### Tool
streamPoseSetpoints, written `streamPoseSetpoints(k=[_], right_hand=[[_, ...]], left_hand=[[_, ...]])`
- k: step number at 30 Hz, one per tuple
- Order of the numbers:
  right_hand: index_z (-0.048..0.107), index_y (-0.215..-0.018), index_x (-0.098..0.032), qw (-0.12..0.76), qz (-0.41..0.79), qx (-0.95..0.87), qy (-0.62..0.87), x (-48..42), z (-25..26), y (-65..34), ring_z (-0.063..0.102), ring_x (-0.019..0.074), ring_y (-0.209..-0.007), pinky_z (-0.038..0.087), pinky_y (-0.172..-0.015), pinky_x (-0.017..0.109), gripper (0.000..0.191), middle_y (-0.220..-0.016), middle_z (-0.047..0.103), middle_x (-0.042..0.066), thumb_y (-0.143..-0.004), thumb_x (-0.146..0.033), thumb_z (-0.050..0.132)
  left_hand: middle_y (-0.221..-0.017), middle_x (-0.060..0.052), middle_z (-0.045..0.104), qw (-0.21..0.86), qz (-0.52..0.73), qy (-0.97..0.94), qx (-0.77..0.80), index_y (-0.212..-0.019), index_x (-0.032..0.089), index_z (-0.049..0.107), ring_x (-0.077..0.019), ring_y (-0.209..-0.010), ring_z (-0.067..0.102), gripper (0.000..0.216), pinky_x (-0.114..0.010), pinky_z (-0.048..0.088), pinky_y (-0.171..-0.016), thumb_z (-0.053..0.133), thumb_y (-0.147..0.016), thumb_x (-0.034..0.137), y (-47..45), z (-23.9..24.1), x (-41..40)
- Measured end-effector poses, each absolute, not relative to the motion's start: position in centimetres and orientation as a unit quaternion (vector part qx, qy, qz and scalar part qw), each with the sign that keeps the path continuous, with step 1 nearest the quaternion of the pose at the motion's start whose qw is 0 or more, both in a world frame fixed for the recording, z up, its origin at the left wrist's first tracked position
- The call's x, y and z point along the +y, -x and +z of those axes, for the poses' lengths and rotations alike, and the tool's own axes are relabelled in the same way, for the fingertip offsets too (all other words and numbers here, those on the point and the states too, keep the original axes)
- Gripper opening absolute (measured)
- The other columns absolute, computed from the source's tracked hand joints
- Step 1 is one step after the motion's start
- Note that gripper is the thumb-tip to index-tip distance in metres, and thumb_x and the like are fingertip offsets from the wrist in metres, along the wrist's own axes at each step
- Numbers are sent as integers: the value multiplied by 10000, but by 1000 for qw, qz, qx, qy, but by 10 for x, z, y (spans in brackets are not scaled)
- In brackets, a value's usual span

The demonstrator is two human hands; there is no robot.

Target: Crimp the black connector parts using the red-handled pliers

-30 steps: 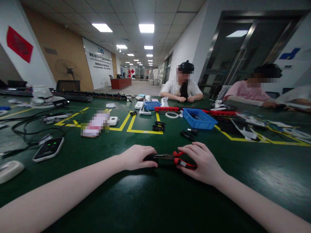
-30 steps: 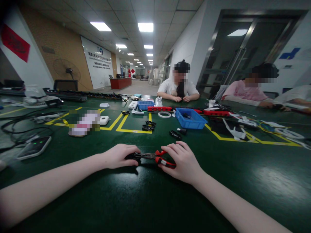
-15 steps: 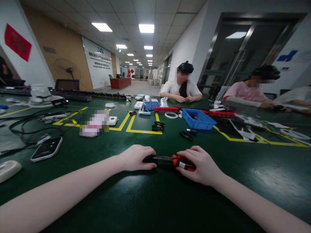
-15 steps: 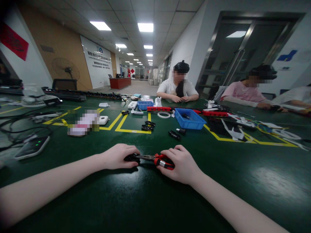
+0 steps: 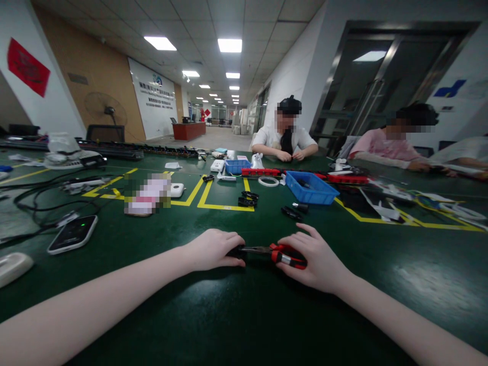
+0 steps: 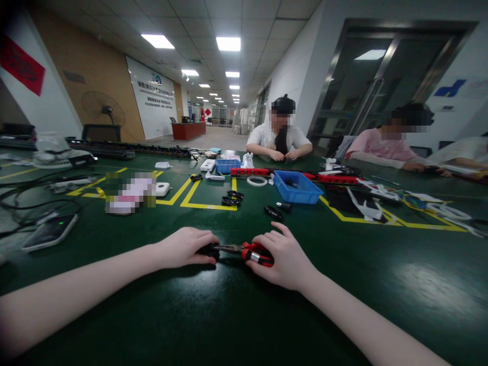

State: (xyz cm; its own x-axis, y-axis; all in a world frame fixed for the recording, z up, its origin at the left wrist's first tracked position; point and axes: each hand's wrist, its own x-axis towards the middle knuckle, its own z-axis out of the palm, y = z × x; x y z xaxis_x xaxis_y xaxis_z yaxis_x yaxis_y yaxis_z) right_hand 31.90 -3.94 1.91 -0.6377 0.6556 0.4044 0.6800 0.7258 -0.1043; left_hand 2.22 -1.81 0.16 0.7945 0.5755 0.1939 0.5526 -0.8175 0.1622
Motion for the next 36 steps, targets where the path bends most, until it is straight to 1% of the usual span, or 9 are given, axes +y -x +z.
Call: streamPoseSetpoints(k=[4,8,14,16,21,25,31,36], right_hand=[[663,-1021,-236,195,-9,-905,378,-40,21,-320,711,236,-861,382,-1075,601,263,-929,754,45,-826,-412,677],[664,-1016,-239,185,-5,-902,390,-41,24,-319,708,231,-851,439,-1024,549,263,-926,752,44,-828,-422,674],[669,-1023,-239,191,-1,-899,395,-42,24,-319,692,241,-884,516,-880,447,271,-952,747,51,-821,-420,685],[665,-1040,-231,193,-3,-899,392,-41,22,-319,686,239,-895,510,-885,447,289,-974,744,60,-814,-408,691],[651,-1096,-218,203,-33,-907,367,-37,15,-321,694,242,-911,455,-988,507,339,-1015,746,73,-805,-388,693],[636,-1144,-204,223,-80,-907,348,-36,13,-323,693,260,-946,440,-1009,525,385,-1038,740,87,-810,-388,688],[618,-1182,-172,240,-128,-905,328,-36,13,-323,678,272,-963,466,-960,514,420,-1051,728,110,-826,-385,680],[590,-1246,-152,238,-125,-903,336,-37,10,-324,669,270,-942,534,-833,442,482,-1063,713,128,-846,-410,667]], left_hand=[[-1019,-53,686,10,109,-949,295,-1165,185,572,-231,-849,691,390,-310,506,-716,576,-962,518,-24,2,-19],[-1035,-55,690,-4,111,-951,290,-1177,189,574,-225,-852,690,390,-313,508,-736,566,-967,518,-24,3,-20],[-1016,-46,690,-3,120,-951,285,-1189,195,585,-215,-837,687,405,-308,506,-737,588,-950,522,-24,3,-20],[-1002,-39,690,9,127,-951,281,-1184,196,591,-209,-836,689,394,-299,505,-727,596,-945,510,-24,3,-19],[-973,-30,696,29,134,-950,281,-1152,200,613,-193,-799,686,353,-277,494,-691,586,-952,489,-23,2,-18],[-973,-29,698,37,136,-950,279,-1169,199,614,-200,-807,689,356,-280,486,-685,578,-959,485,-22,1,-17],[-999,-38,701,49,134,-952,271,-1219,196,605,-202,-837,694,378,-278,486,-695,566,-969,477,-22,3,-16],[-987,-28,703,61,142,-950,272,-1204,194,615,-196,-822,691,370,-281,488,-698,584,-959,470,-22,3,-17]])
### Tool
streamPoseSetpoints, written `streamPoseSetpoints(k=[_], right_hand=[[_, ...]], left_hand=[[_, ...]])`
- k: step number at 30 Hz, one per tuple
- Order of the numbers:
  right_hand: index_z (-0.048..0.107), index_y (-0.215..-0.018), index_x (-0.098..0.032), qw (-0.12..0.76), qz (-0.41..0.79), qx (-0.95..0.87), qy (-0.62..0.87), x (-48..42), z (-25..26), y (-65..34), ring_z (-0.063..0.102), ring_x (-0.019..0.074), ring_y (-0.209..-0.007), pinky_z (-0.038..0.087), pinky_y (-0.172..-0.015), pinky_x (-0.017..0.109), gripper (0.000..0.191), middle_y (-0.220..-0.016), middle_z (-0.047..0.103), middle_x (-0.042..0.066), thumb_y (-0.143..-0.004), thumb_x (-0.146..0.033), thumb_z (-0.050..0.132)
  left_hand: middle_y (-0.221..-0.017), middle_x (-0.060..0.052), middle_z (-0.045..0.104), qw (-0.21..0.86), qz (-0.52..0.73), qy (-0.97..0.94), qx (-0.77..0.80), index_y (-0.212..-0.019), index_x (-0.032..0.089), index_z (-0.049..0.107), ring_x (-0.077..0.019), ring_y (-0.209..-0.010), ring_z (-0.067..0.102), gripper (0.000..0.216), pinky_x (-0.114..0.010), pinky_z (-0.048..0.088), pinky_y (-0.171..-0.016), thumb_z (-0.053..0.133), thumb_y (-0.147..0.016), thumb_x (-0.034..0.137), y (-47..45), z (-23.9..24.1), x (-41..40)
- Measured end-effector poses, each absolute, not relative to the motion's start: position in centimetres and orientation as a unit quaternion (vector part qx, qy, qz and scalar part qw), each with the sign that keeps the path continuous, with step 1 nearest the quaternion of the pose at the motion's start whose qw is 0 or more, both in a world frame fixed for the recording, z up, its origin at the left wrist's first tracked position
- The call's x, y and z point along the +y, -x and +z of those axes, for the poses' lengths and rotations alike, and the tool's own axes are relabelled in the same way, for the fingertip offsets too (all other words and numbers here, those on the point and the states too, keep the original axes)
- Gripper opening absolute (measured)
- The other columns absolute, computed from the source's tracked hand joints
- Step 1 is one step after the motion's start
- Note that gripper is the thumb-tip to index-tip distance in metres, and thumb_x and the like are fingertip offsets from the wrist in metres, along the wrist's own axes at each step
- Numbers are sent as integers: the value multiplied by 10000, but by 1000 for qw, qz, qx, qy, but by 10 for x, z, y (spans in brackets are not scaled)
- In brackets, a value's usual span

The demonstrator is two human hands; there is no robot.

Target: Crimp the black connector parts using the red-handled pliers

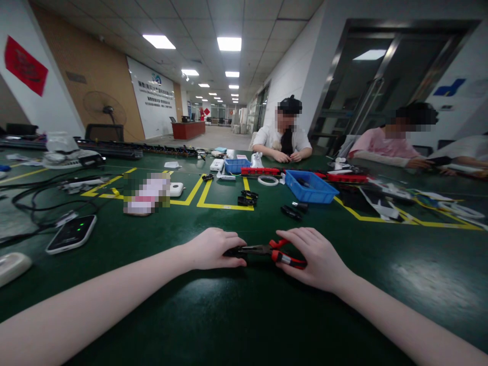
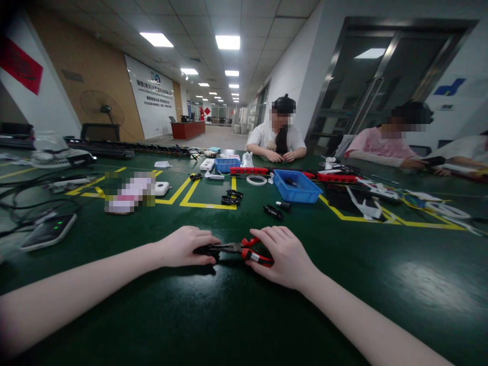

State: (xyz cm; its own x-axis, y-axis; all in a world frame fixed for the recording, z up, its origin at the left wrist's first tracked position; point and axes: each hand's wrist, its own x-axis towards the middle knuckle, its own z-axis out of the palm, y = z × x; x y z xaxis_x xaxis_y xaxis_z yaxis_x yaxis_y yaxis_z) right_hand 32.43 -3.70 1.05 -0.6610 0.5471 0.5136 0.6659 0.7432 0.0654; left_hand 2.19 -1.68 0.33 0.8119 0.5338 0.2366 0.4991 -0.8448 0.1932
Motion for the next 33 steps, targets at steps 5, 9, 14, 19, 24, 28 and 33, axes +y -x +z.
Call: streamPoseSetpoints(k=[5,9,14,19,24,28,33], right_hand=[[569,-1277,-137,245,-108,-902,339,-38,9,-324,667,260,-935,567,-789,398,519,-1083,693,139,-860,-431,664],[590,-1244,-147,253,-99,-897,348,-37,8,-323,668,262,-940,576,-791,397,494,-1084,689,136,-850,-432,678],[612,-1166,-151,242,-94,-899,352,-39,8,-323,672,262,-915,580,-763,400,433,-1058,688,134,-845,-433,679],[606,-1126,-162,232,-85,-900,358,-40,8,-322,681,248,-868,581,-736,381,396,-1020,696,121,-849,-436,673],[601,-1129,-171,236,-80,-899,361,-41,9,-321,687,246,-874,583,-743,378,387,-1030,697,119,-853,-433,668],[599,-1121,-175,238,-71,-901,356,-42,10,-321,689,242,-863,585,-731,370,365,-1017,698,114,-856,-418,664],[596,-1126,-181,241,-74,-899,357,-42,11,-320,689,245,-870,587,-739,378,366,-1023,700,116,-854,-417,661]], left_hand=[[-963,-23,704,63,147,-948,276,-1157,198,634,-195,-808,688,343,-275,481,-688,603,-945,467,-22,3,-17],[-950,-27,702,58,145,-946,284,-1122,193,642,-197,-801,688,333,-274,476,-676,594,-947,472,-23,4,-18],[-961,-26,703,62,144,-946,284,-1143,199,633,-201,-816,689,326,-277,475,-688,585,-954,460,-23,5,-19],[-987,-28,700,67,146,-944,288,-1163,201,626,-208,-832,687,330,-284,476,-700,588,-956,456,-23,4,-19],[-1019,-40,694,88,145,-945,280,-1232,202,606,-204,-856,683,362,-273,476,-708,561,-978,456,-21,4,-17],[-1032,-43,689,121,151,-943,269,-1250,209,604,-198,-883,682,370,-255,479,-715,564,-978,457,-19,4,-15],[-1018,-43,692,133,149,-942,269,-1237,212,612,-202,-881,685,364,-255,481,-709,569,-975,462,-19,4,-14]])
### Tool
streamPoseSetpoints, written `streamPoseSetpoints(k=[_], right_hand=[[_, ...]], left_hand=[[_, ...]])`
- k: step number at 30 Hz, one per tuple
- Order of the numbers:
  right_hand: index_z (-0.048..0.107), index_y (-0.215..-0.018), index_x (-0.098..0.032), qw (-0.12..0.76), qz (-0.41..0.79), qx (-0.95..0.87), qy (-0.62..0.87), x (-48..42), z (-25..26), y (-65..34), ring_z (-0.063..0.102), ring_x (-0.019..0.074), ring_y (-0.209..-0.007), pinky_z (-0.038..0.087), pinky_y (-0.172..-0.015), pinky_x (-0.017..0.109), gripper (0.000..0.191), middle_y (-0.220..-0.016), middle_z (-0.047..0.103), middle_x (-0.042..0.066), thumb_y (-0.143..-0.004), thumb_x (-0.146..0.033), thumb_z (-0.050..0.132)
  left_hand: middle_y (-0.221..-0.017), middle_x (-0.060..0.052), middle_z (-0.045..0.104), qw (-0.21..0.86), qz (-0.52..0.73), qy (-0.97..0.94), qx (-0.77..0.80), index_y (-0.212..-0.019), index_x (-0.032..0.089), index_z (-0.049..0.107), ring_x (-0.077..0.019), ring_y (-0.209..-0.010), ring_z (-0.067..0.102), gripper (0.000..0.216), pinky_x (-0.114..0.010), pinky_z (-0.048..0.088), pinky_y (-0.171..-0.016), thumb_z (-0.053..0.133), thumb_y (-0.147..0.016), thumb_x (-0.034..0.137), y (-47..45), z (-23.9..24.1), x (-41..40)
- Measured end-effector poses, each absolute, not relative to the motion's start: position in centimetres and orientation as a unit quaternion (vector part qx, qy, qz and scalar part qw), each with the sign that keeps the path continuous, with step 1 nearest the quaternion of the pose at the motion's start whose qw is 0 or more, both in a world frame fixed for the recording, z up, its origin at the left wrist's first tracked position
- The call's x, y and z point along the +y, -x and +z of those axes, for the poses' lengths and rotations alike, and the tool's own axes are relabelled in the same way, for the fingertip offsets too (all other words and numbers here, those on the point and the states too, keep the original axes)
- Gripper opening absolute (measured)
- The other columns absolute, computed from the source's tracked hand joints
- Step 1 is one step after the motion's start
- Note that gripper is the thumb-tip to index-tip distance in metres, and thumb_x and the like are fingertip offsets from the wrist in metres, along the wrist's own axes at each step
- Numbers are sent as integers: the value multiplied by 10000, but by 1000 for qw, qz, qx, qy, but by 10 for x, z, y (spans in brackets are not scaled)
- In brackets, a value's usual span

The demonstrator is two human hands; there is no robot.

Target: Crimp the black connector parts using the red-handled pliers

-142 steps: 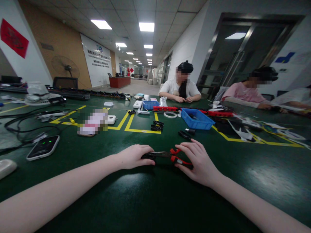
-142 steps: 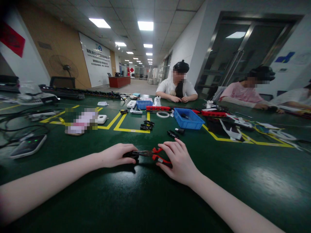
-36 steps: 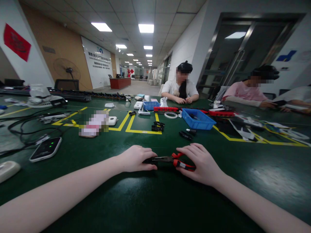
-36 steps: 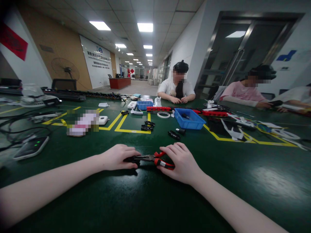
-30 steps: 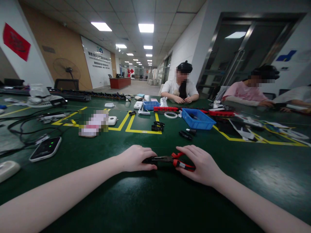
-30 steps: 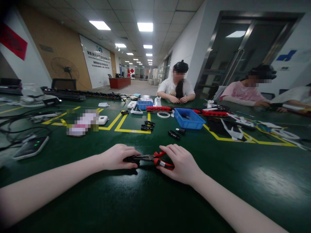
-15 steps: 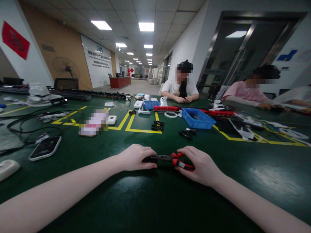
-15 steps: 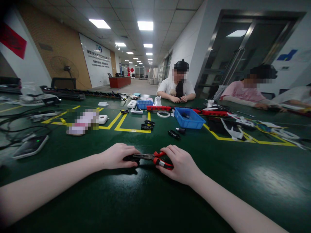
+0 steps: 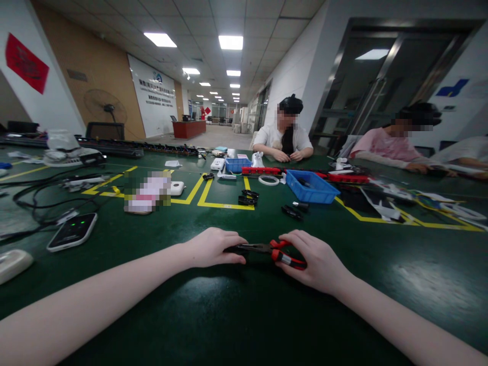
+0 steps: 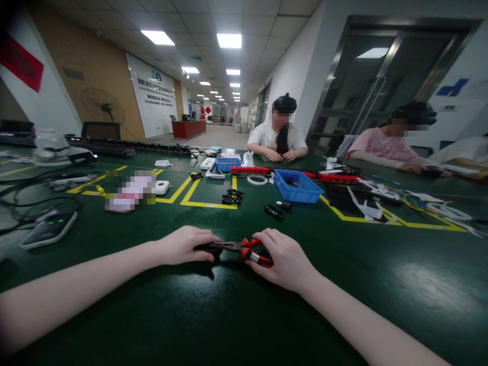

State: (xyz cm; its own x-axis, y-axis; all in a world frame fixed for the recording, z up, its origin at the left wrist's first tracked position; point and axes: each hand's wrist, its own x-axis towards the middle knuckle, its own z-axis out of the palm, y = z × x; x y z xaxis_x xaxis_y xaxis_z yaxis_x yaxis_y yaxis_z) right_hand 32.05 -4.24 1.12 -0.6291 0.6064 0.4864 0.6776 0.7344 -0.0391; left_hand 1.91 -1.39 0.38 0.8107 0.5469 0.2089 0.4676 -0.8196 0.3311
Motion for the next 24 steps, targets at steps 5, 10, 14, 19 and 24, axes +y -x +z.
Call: streamPoseSetpoints(k=[5,10,14,19,24], right_hand=[[594,-1123,-185,241,-74,-900,356,-42,12,-320,691,238,-859,586,-724,363,364,-1020,700,106,-835,-391,679],[588,-1092,-196,235,-57,-901,359,-43,13,-320,688,223,-826,574,-699,346,312,-977,697,88,-843,-368,665],[588,-1095,-202,230,-40,-901,366,-43,13,-320,690,217,-823,567,-696,338,310,-977,699,80,-846,-368,665],[606,-1076,-203,229,-58,-899,368,-43,14,-320,692,225,-818,560,-682,340,312,-961,708,82,-835,-391,667],[620,-1061,-200,232,-82,-896,369,-40,13,-320,697,232,-823,559,-682,347,330,-972,717,88,-820,-415,683]], left_hand=[[-1018,-45,700,96,149,-948,265,-1241,203,601,-207,-883,689,391,-264,491,-720,583,-966,481,-20,6,-16],[-1030,-60,678,35,159,-950,266,-1287,179,555,-210,-894,681,466,-272,495,-727,588,-956,506,-21,5,-18],[-1015,-45,670,15,165,-947,275,-1267,192,558,-202,-867,674,428,-282,486,-733,601,-950,476,-21,4,-18],[-1026,-38,667,22,160,-947,279,-1241,212,567,-201,-900,669,372,-295,478,-775,609,-948,439,-22,4,-18],[-1087,-58,648,36,163,-946,279,-1227,202,571,-214,-983,644,341,-321,470,-828,605,-951,399,-24,4,-18]])
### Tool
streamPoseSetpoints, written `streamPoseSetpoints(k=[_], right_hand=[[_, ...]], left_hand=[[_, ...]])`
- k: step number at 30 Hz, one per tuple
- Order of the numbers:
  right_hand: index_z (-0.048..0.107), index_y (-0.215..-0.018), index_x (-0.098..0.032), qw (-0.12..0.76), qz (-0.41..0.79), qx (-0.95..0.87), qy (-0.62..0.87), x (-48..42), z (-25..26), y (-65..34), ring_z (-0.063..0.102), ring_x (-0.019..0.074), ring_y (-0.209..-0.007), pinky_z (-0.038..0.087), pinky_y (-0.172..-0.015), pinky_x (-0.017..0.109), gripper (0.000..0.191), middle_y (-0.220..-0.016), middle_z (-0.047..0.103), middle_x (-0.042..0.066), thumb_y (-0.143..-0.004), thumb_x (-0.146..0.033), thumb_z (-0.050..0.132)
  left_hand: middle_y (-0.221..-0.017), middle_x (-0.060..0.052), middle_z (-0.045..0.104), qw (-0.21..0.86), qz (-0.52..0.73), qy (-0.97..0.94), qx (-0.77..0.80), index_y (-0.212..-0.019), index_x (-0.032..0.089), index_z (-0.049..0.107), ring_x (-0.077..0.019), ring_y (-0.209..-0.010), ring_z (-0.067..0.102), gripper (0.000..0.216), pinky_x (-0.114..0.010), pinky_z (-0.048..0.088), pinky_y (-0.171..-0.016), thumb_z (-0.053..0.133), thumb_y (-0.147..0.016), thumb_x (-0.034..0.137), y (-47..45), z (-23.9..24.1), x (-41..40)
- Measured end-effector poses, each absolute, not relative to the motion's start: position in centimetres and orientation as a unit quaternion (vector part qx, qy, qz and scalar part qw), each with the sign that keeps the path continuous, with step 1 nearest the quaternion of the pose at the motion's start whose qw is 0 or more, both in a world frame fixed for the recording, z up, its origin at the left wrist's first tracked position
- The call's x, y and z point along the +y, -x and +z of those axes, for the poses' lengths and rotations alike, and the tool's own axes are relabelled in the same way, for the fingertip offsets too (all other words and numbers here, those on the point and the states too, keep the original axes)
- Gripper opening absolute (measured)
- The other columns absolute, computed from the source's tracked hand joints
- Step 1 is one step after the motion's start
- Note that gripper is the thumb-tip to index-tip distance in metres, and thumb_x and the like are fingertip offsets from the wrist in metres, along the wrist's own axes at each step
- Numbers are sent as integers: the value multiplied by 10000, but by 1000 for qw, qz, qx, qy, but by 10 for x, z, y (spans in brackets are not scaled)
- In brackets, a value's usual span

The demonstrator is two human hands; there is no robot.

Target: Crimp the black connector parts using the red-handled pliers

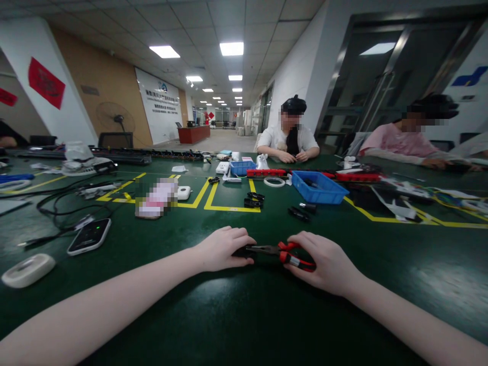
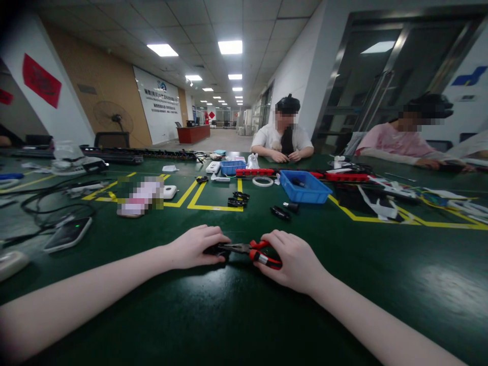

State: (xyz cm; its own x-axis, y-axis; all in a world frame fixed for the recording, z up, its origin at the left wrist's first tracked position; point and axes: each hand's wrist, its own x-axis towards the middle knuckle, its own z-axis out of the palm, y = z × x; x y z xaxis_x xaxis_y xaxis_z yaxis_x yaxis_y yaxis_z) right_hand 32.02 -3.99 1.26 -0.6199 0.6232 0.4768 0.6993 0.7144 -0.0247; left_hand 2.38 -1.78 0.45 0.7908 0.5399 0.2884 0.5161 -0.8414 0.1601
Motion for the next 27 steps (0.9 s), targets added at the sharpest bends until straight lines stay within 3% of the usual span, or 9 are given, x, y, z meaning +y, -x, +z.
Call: streamPoseSetpoints(k=[13,27], right_hand=[[629,-1061,-194,231,-101,-892,375,-38,14,-323,683,227,-805,535,-684,349,347,-971,719,88,-816,-434,682],[621,-1059,-186,230,-112,-893,371,-39,14,-322,674,230,-799,522,-688,356,351,-972,716,97,-822,-439,673]], left_hand=[[-1249,-96,596,53,198,-936,286,-1257,193,570,-246,-1085,604,396,-381,492,-927,631,-922,395,-24,4,-18],[-1262,-99,595,33,190,-918,347,-1297,190,539,-278,-1093,611,553,-422,482,-945,651,-857,505,-24,3,-18]])
